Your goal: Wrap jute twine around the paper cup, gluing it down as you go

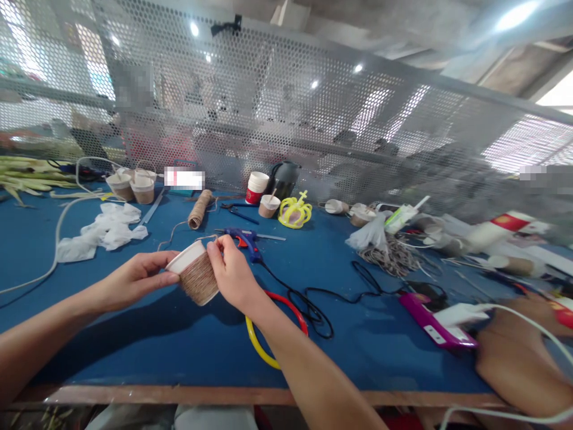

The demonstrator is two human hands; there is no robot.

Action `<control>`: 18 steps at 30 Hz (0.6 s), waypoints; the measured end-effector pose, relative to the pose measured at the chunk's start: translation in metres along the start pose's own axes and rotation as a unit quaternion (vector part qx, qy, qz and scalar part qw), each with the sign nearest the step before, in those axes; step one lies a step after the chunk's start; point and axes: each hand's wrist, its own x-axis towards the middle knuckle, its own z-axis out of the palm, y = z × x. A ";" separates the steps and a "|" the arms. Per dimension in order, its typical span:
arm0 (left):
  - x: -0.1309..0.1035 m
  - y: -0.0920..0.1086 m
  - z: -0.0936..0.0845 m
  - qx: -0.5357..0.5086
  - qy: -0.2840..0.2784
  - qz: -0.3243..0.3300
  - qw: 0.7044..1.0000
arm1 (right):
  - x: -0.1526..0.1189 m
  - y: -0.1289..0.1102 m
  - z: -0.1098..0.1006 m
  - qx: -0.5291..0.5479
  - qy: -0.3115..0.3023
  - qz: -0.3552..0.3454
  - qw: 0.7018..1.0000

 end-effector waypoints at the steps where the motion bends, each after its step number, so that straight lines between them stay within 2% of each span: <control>1: 0.001 0.001 -0.001 -0.001 -0.002 -0.001 1.000 | 0.000 0.001 0.000 -0.005 0.008 -0.005 1.000; 6: 0.001 0.007 -0.003 0.013 -0.001 0.006 1.000 | -0.003 0.000 0.004 -0.065 0.040 -0.047 0.996; 12: 0.002 0.003 0.008 0.024 0.040 -0.026 0.999 | -0.009 -0.002 0.016 -0.150 0.039 -0.100 0.983; 18: 0.002 -0.001 0.018 -0.045 0.046 -0.070 0.995 | -0.012 0.000 0.022 -0.201 0.042 -0.140 0.969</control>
